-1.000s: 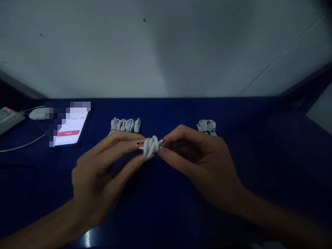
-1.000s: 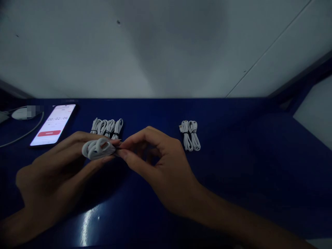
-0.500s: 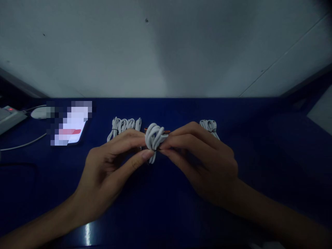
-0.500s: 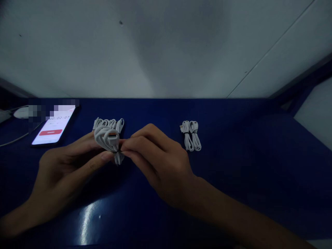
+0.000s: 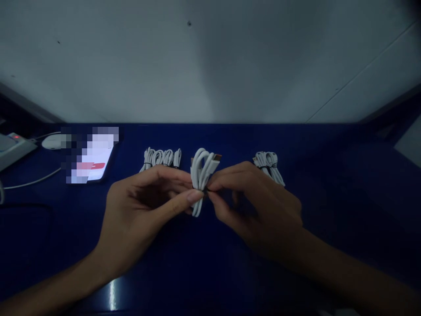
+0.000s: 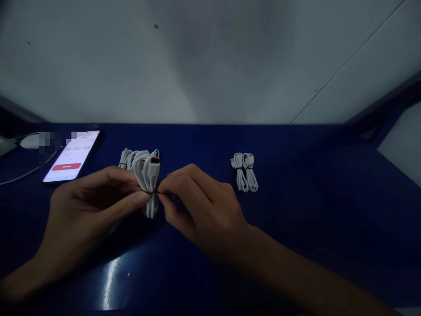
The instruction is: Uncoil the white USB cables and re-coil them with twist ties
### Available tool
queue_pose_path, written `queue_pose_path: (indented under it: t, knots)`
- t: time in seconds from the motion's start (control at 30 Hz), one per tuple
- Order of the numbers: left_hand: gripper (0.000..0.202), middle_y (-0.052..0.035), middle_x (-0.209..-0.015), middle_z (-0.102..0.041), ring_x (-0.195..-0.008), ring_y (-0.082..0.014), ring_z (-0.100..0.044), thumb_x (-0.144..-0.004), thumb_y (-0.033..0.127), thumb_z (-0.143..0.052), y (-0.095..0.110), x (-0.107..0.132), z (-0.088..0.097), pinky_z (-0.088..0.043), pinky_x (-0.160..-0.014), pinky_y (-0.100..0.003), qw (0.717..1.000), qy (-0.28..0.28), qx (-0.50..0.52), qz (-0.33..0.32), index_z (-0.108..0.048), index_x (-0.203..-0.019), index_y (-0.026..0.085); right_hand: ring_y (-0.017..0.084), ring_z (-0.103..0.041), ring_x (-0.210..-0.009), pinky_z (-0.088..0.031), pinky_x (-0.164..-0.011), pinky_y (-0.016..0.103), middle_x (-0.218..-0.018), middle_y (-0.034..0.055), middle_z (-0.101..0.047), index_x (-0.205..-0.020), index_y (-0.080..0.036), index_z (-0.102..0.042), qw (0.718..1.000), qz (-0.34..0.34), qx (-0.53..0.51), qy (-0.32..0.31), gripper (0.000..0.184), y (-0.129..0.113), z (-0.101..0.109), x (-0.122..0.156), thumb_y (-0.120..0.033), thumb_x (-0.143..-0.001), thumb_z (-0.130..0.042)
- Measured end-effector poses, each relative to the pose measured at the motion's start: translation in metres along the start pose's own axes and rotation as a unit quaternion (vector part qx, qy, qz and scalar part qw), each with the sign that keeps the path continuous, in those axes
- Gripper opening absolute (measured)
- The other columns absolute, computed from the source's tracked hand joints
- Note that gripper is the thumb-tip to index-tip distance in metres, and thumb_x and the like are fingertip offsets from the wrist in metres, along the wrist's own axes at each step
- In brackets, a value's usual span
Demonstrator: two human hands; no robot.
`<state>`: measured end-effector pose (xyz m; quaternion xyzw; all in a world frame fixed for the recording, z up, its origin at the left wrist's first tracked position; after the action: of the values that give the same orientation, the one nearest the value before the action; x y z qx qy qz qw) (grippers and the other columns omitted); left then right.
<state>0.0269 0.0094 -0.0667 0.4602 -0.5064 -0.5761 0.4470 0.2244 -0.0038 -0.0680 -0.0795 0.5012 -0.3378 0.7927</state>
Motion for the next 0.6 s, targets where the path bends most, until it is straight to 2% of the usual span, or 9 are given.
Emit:
queue_pose_path:
  t: [0.1,0.23,0.37,0.47,0.6]
  knots:
    - [0.027,0.0084,-0.081,-0.082,-0.072,-0.0098,-0.077,-0.078,0.01,-0.098,0.0005,0.0005,-0.0008,-0.063,-0.072,-0.013,1.0,0.011,-0.002,0.002,-0.086,-0.091,0.031,0.01,-0.072,-0.076,-0.061,-0.066,0.02,-0.093,0.0049,-0.081,-0.101,-0.014,-0.072,1.0,-0.003,-0.011,-0.013,0.011,0.0,-0.0004,0.0008,-0.003,-0.102,-0.069]
    - [0.021,0.0058,-0.089,-0.083,-0.077,-0.0111,-0.076,-0.084,0.014,-0.095,-0.0003,0.001,-0.0012,-0.062,-0.073,-0.015,1.0,0.002,-0.006,0.017,-0.086,-0.093,0.03,0.008,-0.07,-0.074,-0.059,-0.067,0.018,-0.092,0.0035,-0.08,-0.103,-0.013,-0.073,0.999,-0.013,-0.025,-0.021,0.013,-0.0012,-0.0004,0.0017,-0.001,-0.101,-0.069]
    - [0.017,0.0036,-0.09,-0.083,-0.077,-0.0124,-0.076,-0.087,0.014,-0.092,-0.0013,0.0008,0.0001,-0.063,-0.072,-0.017,0.999,-0.006,0.006,0.032,-0.086,-0.095,0.028,0.007,-0.065,-0.068,-0.056,-0.062,0.019,-0.086,-0.0012,-0.074,-0.102,-0.015,-0.073,0.994,-0.076,-0.073,-0.009,0.013,-0.0011,-0.0008,0.0022,-0.003,-0.098,-0.074]
    - [0.018,0.004,-0.084,-0.082,-0.074,-0.0112,-0.076,-0.088,0.012,-0.091,-0.0016,0.0003,0.0001,-0.062,-0.071,-0.015,0.999,-0.018,0.029,0.042,-0.085,-0.096,0.027,0.007,-0.064,-0.071,-0.055,-0.062,0.019,-0.088,-0.0025,-0.071,-0.102,-0.017,-0.072,0.986,-0.126,-0.113,-0.011,0.015,-0.0004,-0.0025,0.004,-0.004,-0.096,-0.077]
    - [0.015,0.0033,-0.079,-0.082,-0.07,-0.0101,-0.076,-0.09,0.011,-0.089,-0.0018,-0.0006,-0.0014,-0.061,-0.07,-0.012,0.996,-0.038,0.055,0.059,-0.083,-0.095,0.024,0.007,-0.064,-0.072,-0.053,-0.063,0.021,-0.092,-0.002,-0.071,-0.103,-0.017,-0.072,0.981,-0.142,-0.129,-0.014,0.012,0.0002,-0.0044,0.0061,-0.007,-0.099,-0.077]
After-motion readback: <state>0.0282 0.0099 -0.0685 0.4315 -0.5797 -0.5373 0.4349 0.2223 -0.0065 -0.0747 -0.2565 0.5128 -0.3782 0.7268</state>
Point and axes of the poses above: each hand's wrist, its own x-axis away from the middle knuckle, its own z-axis out of the back of the hand, y = z × x, the point moved 3 cm from there along -x, towards the middle knuckle
